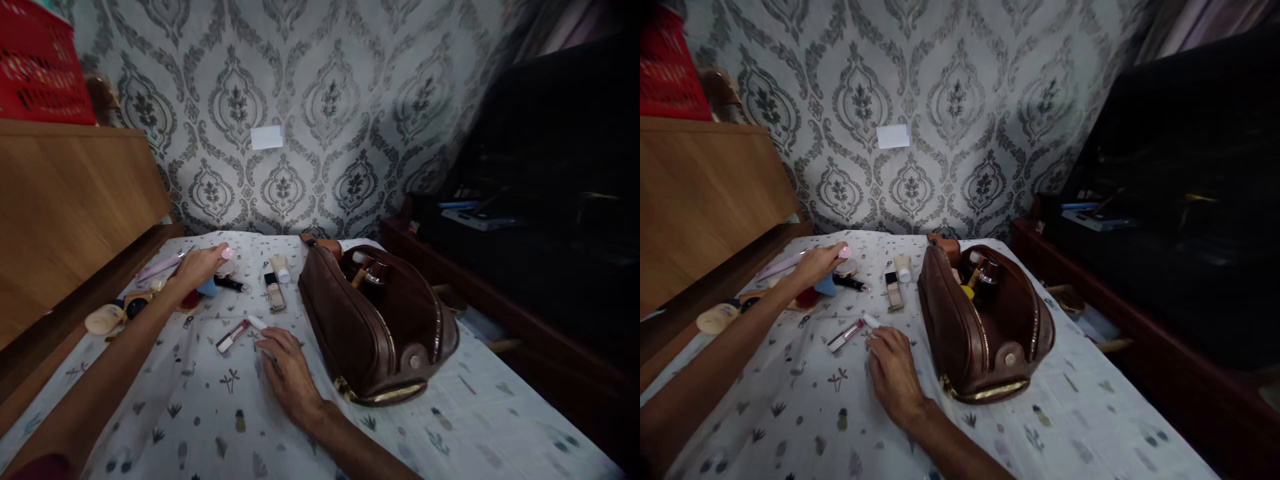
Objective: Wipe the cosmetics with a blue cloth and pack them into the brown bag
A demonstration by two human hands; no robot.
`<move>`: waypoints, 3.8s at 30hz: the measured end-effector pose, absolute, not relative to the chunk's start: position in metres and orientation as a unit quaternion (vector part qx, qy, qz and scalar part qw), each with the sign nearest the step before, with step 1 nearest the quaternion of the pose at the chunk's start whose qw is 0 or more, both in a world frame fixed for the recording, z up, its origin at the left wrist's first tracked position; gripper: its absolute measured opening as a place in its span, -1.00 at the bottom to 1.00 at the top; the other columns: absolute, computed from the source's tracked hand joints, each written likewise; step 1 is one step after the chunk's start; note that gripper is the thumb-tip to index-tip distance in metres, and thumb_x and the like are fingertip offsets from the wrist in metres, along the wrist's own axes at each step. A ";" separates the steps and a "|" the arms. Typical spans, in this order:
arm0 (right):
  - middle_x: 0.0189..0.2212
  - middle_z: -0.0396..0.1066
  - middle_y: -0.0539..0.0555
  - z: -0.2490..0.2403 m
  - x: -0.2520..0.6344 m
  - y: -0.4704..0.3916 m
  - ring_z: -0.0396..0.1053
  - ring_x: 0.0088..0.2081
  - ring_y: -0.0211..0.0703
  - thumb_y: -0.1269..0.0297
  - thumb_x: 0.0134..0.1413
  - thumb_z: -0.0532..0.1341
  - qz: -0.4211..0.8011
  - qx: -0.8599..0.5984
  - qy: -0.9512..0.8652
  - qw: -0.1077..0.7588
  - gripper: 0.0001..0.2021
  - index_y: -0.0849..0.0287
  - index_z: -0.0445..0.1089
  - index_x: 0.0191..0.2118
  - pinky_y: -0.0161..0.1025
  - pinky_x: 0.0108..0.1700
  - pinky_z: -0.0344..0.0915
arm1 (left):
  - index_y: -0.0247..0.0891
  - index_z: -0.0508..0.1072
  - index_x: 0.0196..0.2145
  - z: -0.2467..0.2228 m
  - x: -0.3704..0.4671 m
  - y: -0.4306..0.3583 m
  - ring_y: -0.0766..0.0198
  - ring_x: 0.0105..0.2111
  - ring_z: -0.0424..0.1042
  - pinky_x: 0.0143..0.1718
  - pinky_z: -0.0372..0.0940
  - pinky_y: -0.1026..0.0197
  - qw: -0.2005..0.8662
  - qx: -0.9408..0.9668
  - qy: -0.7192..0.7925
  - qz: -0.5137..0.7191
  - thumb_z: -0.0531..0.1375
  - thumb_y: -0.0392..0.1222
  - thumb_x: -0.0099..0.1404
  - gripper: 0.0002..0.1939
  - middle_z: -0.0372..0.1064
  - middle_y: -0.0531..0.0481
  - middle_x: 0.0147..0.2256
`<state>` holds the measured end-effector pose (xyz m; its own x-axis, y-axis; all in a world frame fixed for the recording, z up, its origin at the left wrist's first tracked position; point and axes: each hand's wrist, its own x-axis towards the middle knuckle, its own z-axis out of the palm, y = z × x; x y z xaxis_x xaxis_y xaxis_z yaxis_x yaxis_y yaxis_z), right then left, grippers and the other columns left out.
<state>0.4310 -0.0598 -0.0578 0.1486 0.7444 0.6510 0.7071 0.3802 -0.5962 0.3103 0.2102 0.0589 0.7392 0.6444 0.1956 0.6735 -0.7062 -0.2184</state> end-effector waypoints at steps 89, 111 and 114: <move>-0.48 0.33 -0.04 -0.043 0.428 -0.094 0.25 -0.43 -0.27 0.16 0.13 0.24 0.299 -0.598 -0.556 0.494 -0.80 0.20 0.40 -0.32 -0.31 -0.36 0.22 | -0.31 0.27 0.18 -0.035 0.257 -0.005 -0.02 0.02 0.37 0.03 0.28 -0.10 0.020 -0.973 -0.091 -0.213 0.02 -0.22 0.47 -0.63 0.38 -0.27 0.01; -0.37 0.39 0.00 -0.045 0.435 -0.090 0.33 -0.37 -0.25 0.14 0.08 0.32 0.376 -0.534 -0.516 0.554 -0.73 0.17 0.44 -0.14 -0.32 -0.40 0.30 | -0.19 0.50 -0.24 -0.007 0.224 0.039 0.20 -0.31 0.43 -0.27 0.30 0.21 -0.284 -0.923 -0.182 -0.183 0.09 0.03 0.43 -0.71 0.43 -0.01 -0.33; -0.22 0.43 0.08 -0.043 0.438 -0.091 0.40 -0.22 -0.19 0.25 0.10 0.32 0.307 -0.517 -0.575 0.556 -0.77 0.14 0.48 -0.11 -0.28 -0.28 0.35 | -0.20 0.49 -0.29 -0.006 0.222 0.041 0.22 -0.34 0.43 -0.30 0.29 0.23 -0.333 -0.907 -0.205 -0.158 0.10 0.03 0.42 -0.70 0.44 0.02 -0.36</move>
<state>0.4379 -0.0907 -0.0427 0.1515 0.9345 0.3220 0.2527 0.2783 -0.9267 0.2225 0.0406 -0.0056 0.8658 0.4776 0.1494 0.2670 -0.6934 0.6693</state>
